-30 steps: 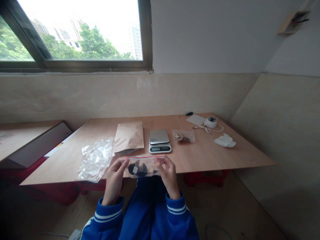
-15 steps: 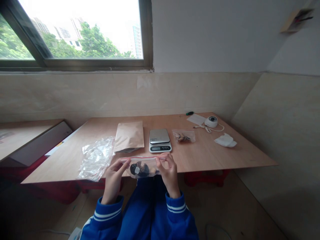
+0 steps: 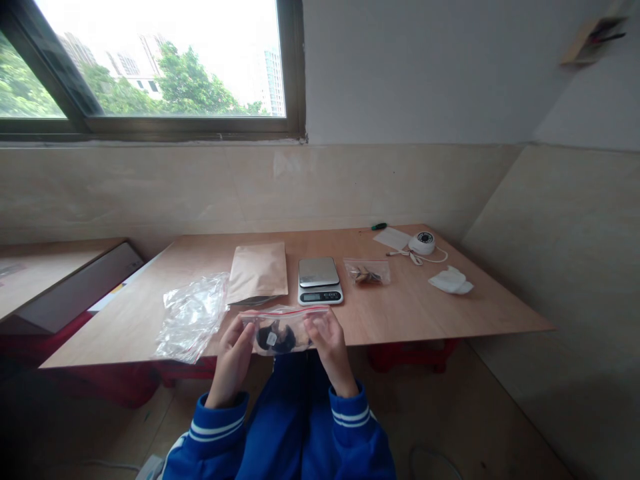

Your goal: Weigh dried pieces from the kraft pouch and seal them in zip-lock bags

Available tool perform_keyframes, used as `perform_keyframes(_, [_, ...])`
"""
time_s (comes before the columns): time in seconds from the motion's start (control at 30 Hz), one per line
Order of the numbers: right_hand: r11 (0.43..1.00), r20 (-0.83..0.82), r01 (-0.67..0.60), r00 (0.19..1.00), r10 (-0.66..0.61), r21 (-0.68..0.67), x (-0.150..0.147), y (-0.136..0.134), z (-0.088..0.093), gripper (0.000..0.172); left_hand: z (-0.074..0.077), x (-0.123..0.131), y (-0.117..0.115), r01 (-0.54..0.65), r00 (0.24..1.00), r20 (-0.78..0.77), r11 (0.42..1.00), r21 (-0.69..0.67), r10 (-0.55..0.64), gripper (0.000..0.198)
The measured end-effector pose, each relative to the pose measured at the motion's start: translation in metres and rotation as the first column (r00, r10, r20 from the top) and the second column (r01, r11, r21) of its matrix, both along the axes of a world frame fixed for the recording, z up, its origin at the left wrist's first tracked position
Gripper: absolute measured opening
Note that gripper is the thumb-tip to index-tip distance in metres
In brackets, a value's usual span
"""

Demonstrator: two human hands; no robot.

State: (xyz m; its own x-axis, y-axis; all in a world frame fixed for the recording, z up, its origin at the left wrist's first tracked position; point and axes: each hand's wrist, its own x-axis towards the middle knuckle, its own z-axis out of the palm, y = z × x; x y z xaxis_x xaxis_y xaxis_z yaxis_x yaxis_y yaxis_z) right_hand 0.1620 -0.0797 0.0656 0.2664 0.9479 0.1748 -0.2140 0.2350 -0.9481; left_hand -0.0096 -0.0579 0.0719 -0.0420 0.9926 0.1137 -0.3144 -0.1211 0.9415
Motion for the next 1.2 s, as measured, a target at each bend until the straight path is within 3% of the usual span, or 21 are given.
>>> perform_keyframes(0.1, [1.0, 0.028, 0.001, 1.0, -0.001, -0.028, 0.0, 0.002, 0.0, 0.026, -0.001, 0.0, 0.0, 0.012, 1.0, 0.021, 1.0, -0.025, -0.012, 0.032])
perform_keyframes(0.33, [0.998, 0.115, -0.005, 0.993, 0.011, -0.056, 0.0, 0.004, 0.0, 0.026, -0.002, -0.002, 0.001, -0.038, 0.991, -0.127, 0.999, -0.022, 0.035, 0.026])
perform_keyframes(0.7, [0.988, 0.325, 0.13, 0.934, -0.149, 0.079, 0.004, 0.005, -0.001, 0.018, 0.004, -0.003, -0.001, -0.104, 0.92, -0.377, 0.994, 0.037, 0.11, 0.025])
perform_keyframes(0.93, [0.978, 0.351, 0.145, 0.917, -0.191, 0.153, 0.004, 0.002, 0.007, 0.012, 0.004, 0.003, -0.003, -0.189, 0.858, -0.475, 0.98, 0.058, 0.194, 0.027])
perform_keyframes(1.07, [0.986, 0.288, 0.141, 0.944, -0.16, 0.086, 0.001, 0.003, 0.001, 0.015, 0.006, 0.004, -0.003, -0.217, 0.885, -0.419, 0.976, 0.017, 0.204, 0.028])
perform_keyframes(1.2, [0.993, 0.097, 0.104, 0.99, -0.098, -0.053, -0.001, 0.005, -0.013, 0.023, 0.007, 0.005, -0.003, -0.118, 0.973, -0.205, 0.992, -0.047, 0.106, 0.027])
